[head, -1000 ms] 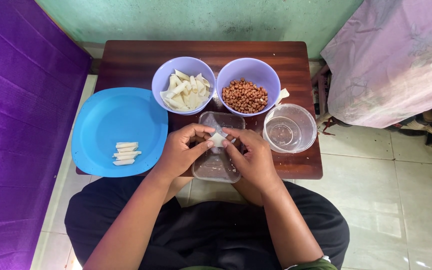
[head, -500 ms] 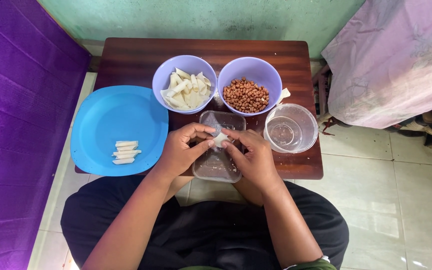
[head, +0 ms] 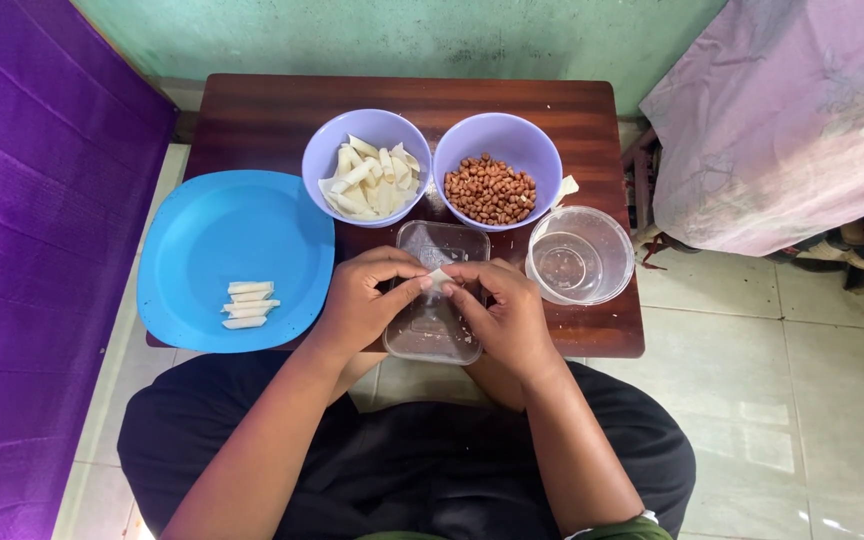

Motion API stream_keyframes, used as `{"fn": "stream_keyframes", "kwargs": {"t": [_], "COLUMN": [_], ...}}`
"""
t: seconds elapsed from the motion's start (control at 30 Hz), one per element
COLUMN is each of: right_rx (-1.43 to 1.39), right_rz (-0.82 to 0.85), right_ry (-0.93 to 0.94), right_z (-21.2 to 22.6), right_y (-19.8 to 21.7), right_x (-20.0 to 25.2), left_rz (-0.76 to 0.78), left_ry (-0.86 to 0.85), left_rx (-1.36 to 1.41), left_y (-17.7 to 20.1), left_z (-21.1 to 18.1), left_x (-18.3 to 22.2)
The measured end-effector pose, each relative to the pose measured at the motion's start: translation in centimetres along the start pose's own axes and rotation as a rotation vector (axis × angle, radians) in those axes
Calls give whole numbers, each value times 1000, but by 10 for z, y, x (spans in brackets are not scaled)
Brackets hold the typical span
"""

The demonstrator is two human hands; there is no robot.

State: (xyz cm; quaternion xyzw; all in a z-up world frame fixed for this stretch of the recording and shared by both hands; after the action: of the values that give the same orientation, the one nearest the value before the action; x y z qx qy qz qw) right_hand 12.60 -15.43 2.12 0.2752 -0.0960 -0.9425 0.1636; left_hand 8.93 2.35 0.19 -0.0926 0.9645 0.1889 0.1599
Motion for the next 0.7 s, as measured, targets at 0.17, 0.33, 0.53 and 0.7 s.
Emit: {"fn": "stream_keyframes", "kwargs": {"t": [0.17,0.33,0.53,0.7], "right_rx": [-2,-22,-31,-86], "right_rz": [13,10,-1,9], "right_ry": [-12,2,8,59], "right_z": [-2,-6,-14,-6], "right_y": [0,0,-1,-1], "right_x": [-2,1,3,1], "left_rz": [16,22,19,19], "left_ry": [-9,-21,-26,-3], "left_rx": [-24,-16,-10,0], "left_y": [0,-1,-1,0], "left_z": [-1,-4,-5,-4], "left_x": [-1,-1,-1,-1]}}
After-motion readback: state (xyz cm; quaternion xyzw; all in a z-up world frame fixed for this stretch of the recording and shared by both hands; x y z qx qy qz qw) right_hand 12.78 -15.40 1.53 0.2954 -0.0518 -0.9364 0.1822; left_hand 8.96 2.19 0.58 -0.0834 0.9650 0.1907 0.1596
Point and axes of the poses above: each hand's wrist, its own x-axis away from the middle knuckle, its own y-axis out of the back of the hand, z = x × y, the point moved 7 cm from there along -x, towards the middle knuckle, and after that the axes turned 3 degrees about -x, right-handed, at the moved point
